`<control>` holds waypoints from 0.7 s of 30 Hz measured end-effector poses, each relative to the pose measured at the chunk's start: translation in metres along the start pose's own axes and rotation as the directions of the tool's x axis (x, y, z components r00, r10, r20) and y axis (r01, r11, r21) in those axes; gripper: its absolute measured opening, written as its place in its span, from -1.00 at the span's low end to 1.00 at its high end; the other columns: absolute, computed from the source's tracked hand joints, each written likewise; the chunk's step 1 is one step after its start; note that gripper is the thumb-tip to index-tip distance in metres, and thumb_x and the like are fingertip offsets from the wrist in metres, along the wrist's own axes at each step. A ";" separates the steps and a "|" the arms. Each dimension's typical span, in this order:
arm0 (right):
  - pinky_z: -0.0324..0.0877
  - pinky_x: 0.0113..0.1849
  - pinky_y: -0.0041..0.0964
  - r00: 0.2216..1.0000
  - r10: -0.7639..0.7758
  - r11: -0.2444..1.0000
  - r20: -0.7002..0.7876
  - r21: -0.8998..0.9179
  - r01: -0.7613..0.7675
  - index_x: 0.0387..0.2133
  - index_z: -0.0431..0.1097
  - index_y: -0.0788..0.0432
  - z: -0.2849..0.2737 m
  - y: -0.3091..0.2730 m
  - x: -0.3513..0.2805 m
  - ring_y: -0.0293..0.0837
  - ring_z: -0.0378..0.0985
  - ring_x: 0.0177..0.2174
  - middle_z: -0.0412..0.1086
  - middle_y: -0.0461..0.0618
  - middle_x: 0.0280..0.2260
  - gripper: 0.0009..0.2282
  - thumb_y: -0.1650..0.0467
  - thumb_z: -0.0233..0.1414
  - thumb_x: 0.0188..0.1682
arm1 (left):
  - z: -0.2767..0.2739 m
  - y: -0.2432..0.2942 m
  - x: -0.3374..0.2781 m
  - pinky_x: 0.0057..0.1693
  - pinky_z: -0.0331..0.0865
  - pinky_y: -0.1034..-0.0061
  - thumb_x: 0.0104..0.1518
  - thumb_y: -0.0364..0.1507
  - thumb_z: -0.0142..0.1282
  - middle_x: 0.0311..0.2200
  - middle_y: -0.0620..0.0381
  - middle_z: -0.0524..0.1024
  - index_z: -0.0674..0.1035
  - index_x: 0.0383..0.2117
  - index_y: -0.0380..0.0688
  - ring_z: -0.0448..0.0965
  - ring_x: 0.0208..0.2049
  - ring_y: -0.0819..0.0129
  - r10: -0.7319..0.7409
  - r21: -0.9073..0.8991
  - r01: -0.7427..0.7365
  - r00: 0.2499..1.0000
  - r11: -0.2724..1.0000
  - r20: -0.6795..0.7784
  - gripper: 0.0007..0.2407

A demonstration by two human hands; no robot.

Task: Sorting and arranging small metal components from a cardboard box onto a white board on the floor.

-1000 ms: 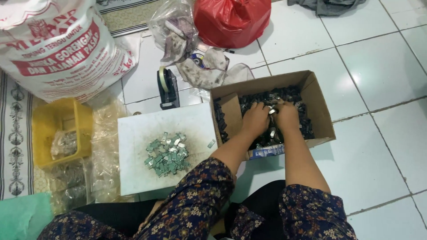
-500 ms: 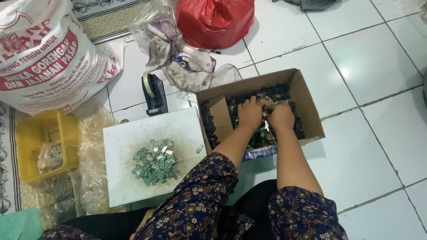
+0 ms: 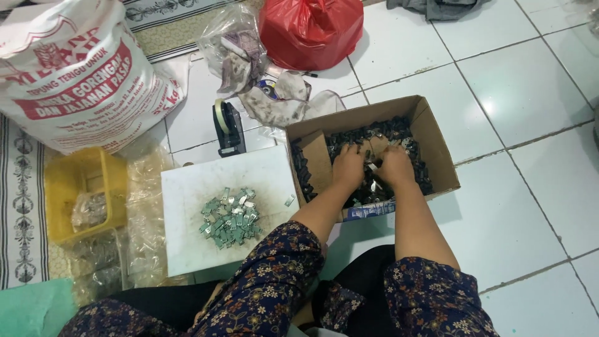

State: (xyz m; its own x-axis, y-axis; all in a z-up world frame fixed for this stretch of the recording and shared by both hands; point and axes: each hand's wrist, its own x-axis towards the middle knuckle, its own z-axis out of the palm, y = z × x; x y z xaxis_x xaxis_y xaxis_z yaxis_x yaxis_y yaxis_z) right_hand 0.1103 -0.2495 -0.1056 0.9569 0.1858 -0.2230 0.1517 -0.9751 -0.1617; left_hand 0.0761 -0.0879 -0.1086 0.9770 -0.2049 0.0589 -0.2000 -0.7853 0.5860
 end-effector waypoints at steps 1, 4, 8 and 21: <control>0.32 0.17 -0.03 1.000 -0.004 1.000 -0.005 -0.003 0.004 -0.12 0.62 0.14 -0.002 -0.004 -0.003 0.16 0.38 0.10 0.49 0.18 -0.03 -0.70 0.37 0.26 -0.16 | 0.014 -0.008 0.001 -0.08 0.37 0.26 0.18 -0.63 -0.04 -0.03 -0.23 0.43 0.59 -0.11 -0.37 0.39 0.02 -0.08 0.000 0.001 0.000 1.000 1.000 -0.007 -0.79; 0.40 0.11 0.01 0.997 0.044 0.999 0.061 -0.006 -0.043 -0.09 0.56 0.24 -0.004 -0.012 -0.010 0.13 0.42 0.08 0.48 0.17 -0.04 -0.61 0.32 0.29 -0.18 | 0.038 -0.022 -0.003 -0.10 0.43 0.33 0.11 -0.54 0.10 -0.28 -0.12 0.49 0.65 -0.36 -0.27 0.47 -0.14 0.02 0.016 0.060 -0.009 0.994 0.998 -0.109 -0.91; 0.47 0.04 0.03 0.984 0.128 0.989 0.127 0.062 -0.137 -0.14 0.58 0.29 -0.023 -0.026 -0.035 0.19 0.54 0.00 0.54 0.28 -0.12 -0.65 0.33 0.26 -0.18 | 0.012 -0.009 -0.024 -0.04 0.43 0.38 0.13 -0.47 0.18 -0.35 -0.09 0.54 0.67 -0.38 -0.24 0.53 -0.19 0.07 -0.007 -0.075 -0.005 0.988 0.997 -0.155 -0.90; 0.53 -0.13 -0.02 0.963 0.222 0.506 0.155 0.826 -0.250 -0.21 0.58 0.33 -0.117 -0.077 -0.131 0.28 0.55 -0.07 0.46 0.49 -0.09 -0.74 0.44 0.31 -0.15 | -0.053 0.019 -0.082 0.00 0.52 0.25 0.05 -0.30 0.37 -0.16 -0.14 0.65 0.68 -0.15 -0.19 0.62 -0.02 -0.01 -0.431 -0.684 0.359 0.900 0.635 0.072 -0.69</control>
State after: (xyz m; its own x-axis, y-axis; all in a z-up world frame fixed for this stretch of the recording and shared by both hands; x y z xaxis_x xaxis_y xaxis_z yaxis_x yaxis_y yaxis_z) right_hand 0.0020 -0.2125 0.0485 0.9165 -0.0188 -0.3996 -0.3665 -0.4399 -0.8198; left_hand -0.0043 -0.0554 -0.0594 0.9598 0.1117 -0.2574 0.2738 -0.1729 0.9461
